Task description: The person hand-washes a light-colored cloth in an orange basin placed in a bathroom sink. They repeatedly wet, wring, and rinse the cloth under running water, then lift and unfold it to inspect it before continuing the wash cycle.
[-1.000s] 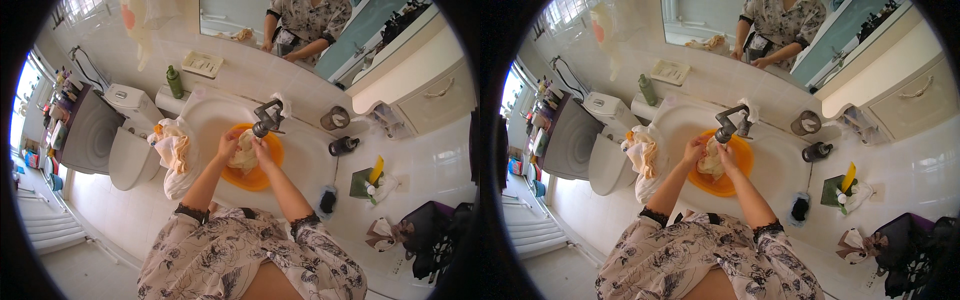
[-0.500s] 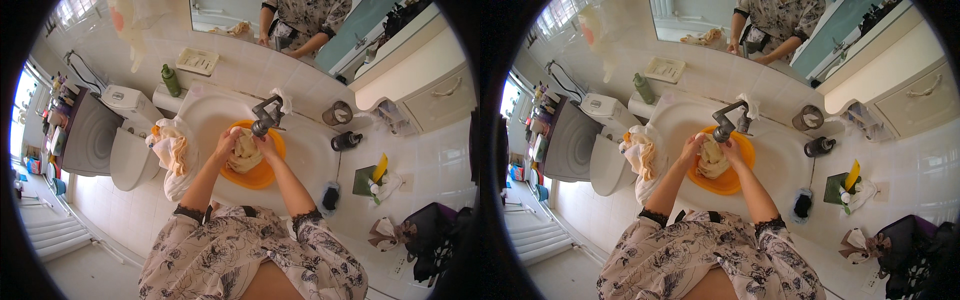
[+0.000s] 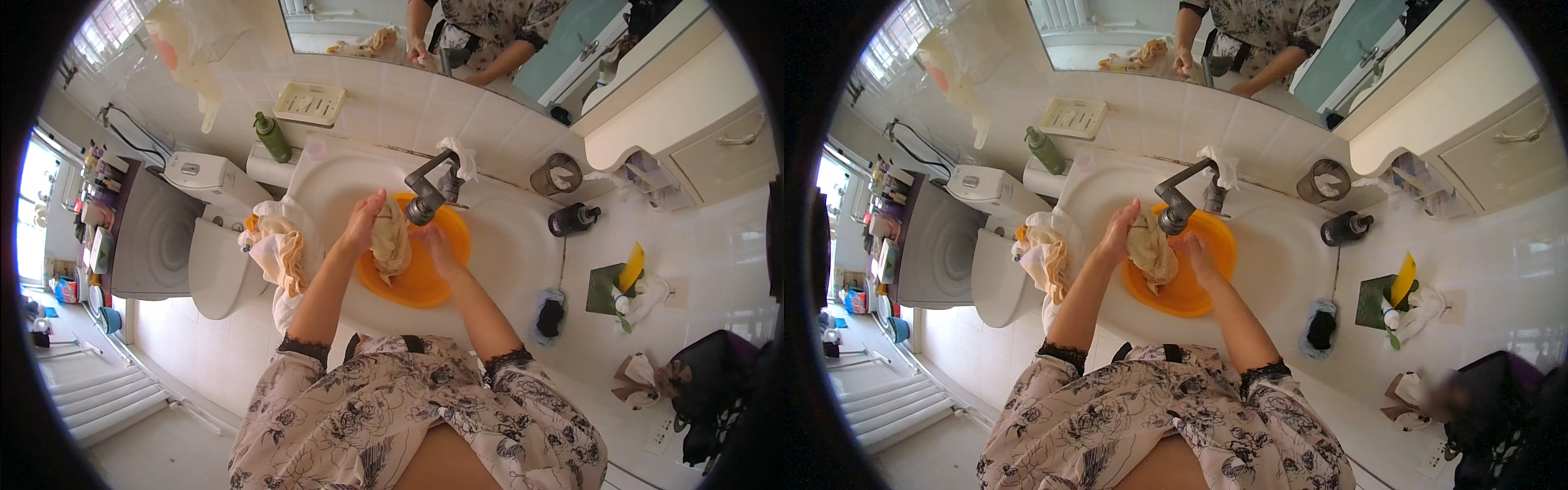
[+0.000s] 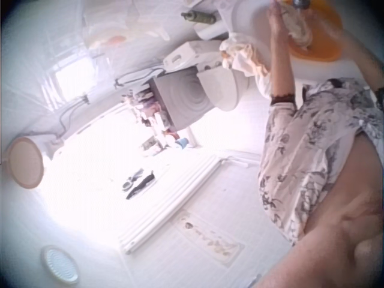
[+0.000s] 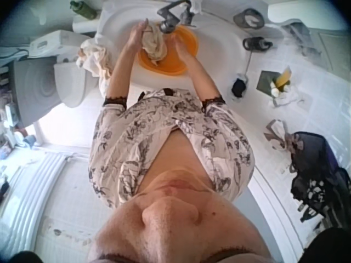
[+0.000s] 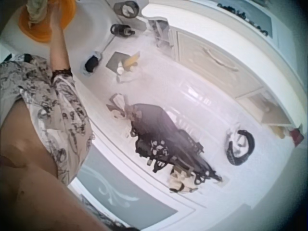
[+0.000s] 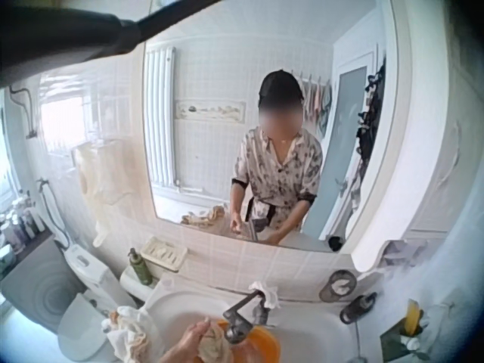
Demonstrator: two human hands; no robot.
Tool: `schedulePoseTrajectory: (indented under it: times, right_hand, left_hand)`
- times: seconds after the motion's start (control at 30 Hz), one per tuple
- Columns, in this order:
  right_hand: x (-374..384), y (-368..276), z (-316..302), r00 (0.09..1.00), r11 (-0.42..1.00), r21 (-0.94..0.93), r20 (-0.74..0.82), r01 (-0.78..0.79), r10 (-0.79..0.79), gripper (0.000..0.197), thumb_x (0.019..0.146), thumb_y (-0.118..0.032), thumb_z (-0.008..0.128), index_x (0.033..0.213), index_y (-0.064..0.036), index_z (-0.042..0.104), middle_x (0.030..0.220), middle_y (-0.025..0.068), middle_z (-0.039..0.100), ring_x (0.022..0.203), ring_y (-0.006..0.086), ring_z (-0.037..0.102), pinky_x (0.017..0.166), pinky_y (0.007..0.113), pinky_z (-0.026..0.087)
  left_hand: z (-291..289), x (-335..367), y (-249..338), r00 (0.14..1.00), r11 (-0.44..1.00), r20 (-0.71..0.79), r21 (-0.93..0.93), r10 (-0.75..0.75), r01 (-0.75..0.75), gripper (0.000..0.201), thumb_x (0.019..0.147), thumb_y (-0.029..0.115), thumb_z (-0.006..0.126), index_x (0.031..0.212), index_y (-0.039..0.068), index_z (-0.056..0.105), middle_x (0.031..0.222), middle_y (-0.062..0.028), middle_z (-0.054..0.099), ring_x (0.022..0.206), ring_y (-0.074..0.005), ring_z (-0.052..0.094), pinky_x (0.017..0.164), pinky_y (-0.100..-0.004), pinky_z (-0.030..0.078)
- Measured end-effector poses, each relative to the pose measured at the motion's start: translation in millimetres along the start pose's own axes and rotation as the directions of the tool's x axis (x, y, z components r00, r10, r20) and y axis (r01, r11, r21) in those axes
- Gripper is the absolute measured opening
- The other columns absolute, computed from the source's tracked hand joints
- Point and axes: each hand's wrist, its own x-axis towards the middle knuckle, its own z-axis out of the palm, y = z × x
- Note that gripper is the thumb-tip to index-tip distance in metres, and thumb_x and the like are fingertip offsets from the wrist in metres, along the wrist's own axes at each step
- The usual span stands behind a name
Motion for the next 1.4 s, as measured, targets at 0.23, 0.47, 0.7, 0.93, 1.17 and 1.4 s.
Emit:
schedulePoseTrajectory:
  times: [0.23, 0.47, 0.7, 0.93, 1.17, 1.4]
  right_hand:
    - [-3, -39, 23, 0.97, 0.932, -0.349, 0.177, -0.095, 0.165, 0.036, 0.086, -0.03, 0.056, 0.114, -0.0078, 0.05, 0.1, -0.0008, 0.056, 0.097, 0.011, 0.052, 0.086, 0.027, 0.04]
    - [-31, -107, 59, 0.98, 0.953, 0.257, 0.16, -0.161, 0.123, 0.038, 0.078, -0.01, 0.061, 0.113, -0.0075, 0.049, 0.102, 0.0016, 0.055, 0.094, 0.015, 0.054, 0.079, 0.028, 0.045]
    - [-19, -69, 13, 0.977, 0.941, -0.273, 0.015, -0.201, 0.213, 0.038, 0.074, -0.012, 0.067, 0.109, -0.0051, 0.052, 0.099, 0.0049, 0.057, 0.094, 0.015, 0.054, 0.079, 0.029, 0.046]
    - [-11, 0, -20, 0.998, 0.927, -0.371, -0.017, -0.063, 0.061, 0.04, 0.083, -0.027, 0.052, 0.117, -0.005, 0.049, 0.111, 0.0073, 0.053, 0.104, 0.021, 0.049, 0.09, 0.032, 0.037]
    - [6, -19, 42, 0.922, 0.945, -0.274, -0.29, 0.179, -0.258, 0.042, 0.085, -0.037, 0.051, 0.113, -0.006, 0.047, 0.11, 0.006, 0.051, 0.103, 0.0147, 0.046, 0.09, 0.03, 0.036]
    - [-14, -39, 97, 0.994, 0.367, -0.928, 0.035, 0.071, -0.105, 0.035, 0.078, -0.037, 0.064, 0.091, -0.0046, 0.058, 0.076, 0.0089, 0.062, 0.074, 0.0185, 0.06, 0.066, 0.032, 0.046]
  left_hand:
    - [15, 8, -6, 0.999, 0.996, 0.033, 0.09, -0.025, 0.022, 0.038, 0.084, 0.036, 0.057, 0.099, 0.001, 0.054, 0.085, -0.0087, 0.06, 0.075, -0.0165, 0.06, 0.067, -0.0291, 0.05]
    - [-16, 12, -24, 0.976, 0.592, 0.216, 0.784, 0.019, -0.185, 0.041, 0.083, 0.034, 0.06, 0.106, 0.0, 0.056, 0.086, -0.0045, 0.059, 0.08, -0.0098, 0.055, 0.066, -0.0258, 0.046]
    - [-14, 28, -54, 0.998, 0.995, 0.05, 0.091, 0.036, -0.04, 0.029, 0.086, 0.03, 0.053, 0.098, 0.005, 0.058, 0.084, -0.0066, 0.062, 0.063, -0.014, 0.06, 0.047, -0.0268, 0.049]
    - [-20, 34, -67, 0.997, 0.928, 0.053, -0.365, -0.057, 0.073, 0.051, 0.091, 0.047, 0.035, 0.118, 0.005, 0.045, 0.115, -0.0126, 0.053, 0.105, -0.0265, 0.054, 0.089, -0.0416, 0.045]
    - [-7, 24, -83, 0.998, 0.808, 0.017, -0.586, -0.062, 0.06, 0.059, 0.086, 0.057, 0.036, 0.112, 0.006, 0.049, 0.109, -0.0108, 0.055, 0.099, -0.0254, 0.056, 0.087, -0.0388, 0.045]
    - [-58, 76, -118, 0.992, 0.764, 0.106, -0.633, -0.072, 0.124, 0.041, 0.088, 0.045, 0.042, 0.096, 0.008, 0.056, 0.077, -0.0067, 0.055, 0.07, -0.0208, 0.056, 0.069, -0.0324, 0.049]
